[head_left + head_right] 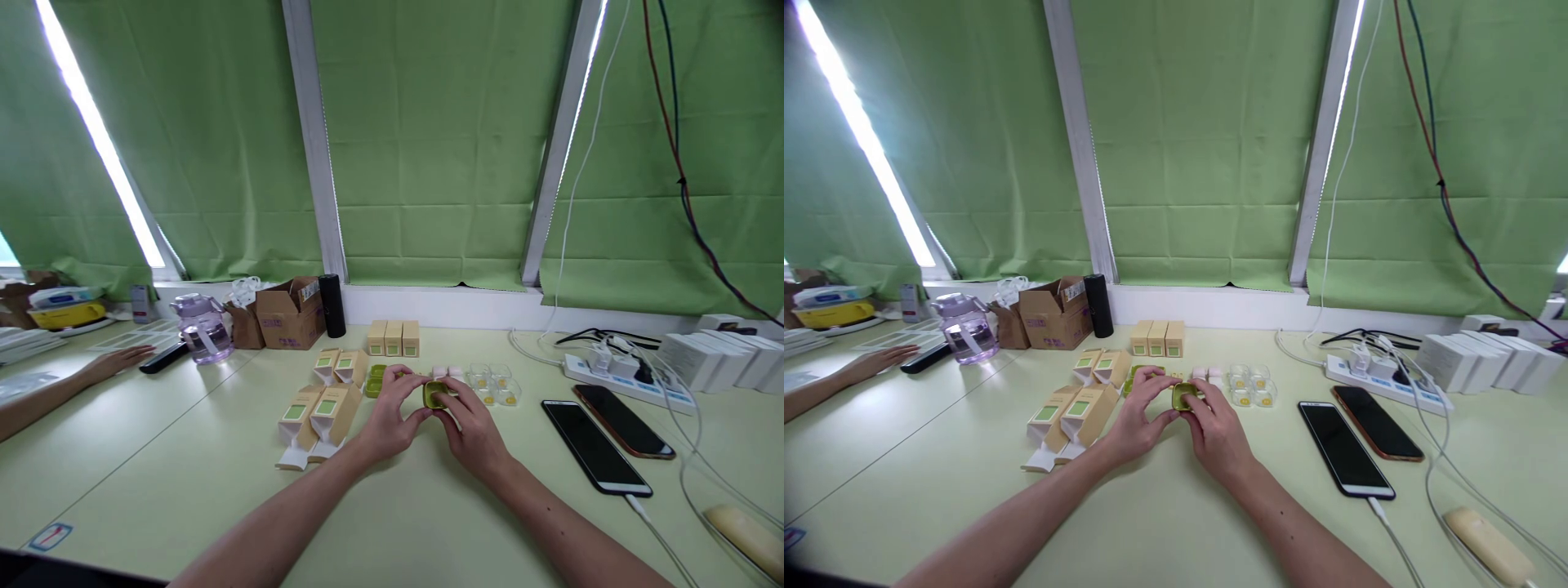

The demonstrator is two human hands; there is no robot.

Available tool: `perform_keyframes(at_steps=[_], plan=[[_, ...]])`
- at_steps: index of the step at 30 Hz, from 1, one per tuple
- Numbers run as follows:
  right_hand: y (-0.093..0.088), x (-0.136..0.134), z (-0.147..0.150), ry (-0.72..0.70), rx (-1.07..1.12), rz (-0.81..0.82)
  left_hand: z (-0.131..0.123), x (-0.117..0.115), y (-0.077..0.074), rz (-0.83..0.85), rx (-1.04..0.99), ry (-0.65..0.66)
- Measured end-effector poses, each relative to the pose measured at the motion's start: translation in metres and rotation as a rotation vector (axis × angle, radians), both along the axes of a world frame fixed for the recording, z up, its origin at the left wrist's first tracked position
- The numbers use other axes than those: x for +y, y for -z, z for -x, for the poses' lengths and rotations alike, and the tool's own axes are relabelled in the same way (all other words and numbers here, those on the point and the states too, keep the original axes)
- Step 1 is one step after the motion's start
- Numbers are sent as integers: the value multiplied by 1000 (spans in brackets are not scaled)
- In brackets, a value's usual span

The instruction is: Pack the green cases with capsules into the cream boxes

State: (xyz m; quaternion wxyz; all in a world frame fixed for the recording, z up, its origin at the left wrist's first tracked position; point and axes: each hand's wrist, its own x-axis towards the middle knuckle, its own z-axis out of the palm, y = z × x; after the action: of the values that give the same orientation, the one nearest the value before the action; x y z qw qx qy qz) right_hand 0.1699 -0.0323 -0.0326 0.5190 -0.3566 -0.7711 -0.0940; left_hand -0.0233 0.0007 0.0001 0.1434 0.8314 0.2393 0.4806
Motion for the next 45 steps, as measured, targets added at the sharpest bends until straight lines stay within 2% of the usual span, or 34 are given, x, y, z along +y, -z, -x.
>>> perform_keyframes(at_steps=[9, 14, 18, 25, 33, 41, 45], plan=[[4, 1, -1, 4, 67, 69, 4, -2, -2, -3, 10, -13], [0, -2, 2, -8, 252, 286, 4, -3, -3, -38, 22, -35], [-4, -1, 4, -85, 440, 482, 4, -3, -3, -53, 65, -68], [-1, 5, 5, -222, 683, 629, 2, -6, -4, -137, 169, -81], [1, 3, 10, -313, 738, 713, 1, -8, -1, -210, 308, -123], [3, 3, 11, -343, 716, 746, 3, -7, -3, -309, 343, -142], [0, 1, 11, -346, 710, 732, 2, -5, -3, -291, 340, -141]])
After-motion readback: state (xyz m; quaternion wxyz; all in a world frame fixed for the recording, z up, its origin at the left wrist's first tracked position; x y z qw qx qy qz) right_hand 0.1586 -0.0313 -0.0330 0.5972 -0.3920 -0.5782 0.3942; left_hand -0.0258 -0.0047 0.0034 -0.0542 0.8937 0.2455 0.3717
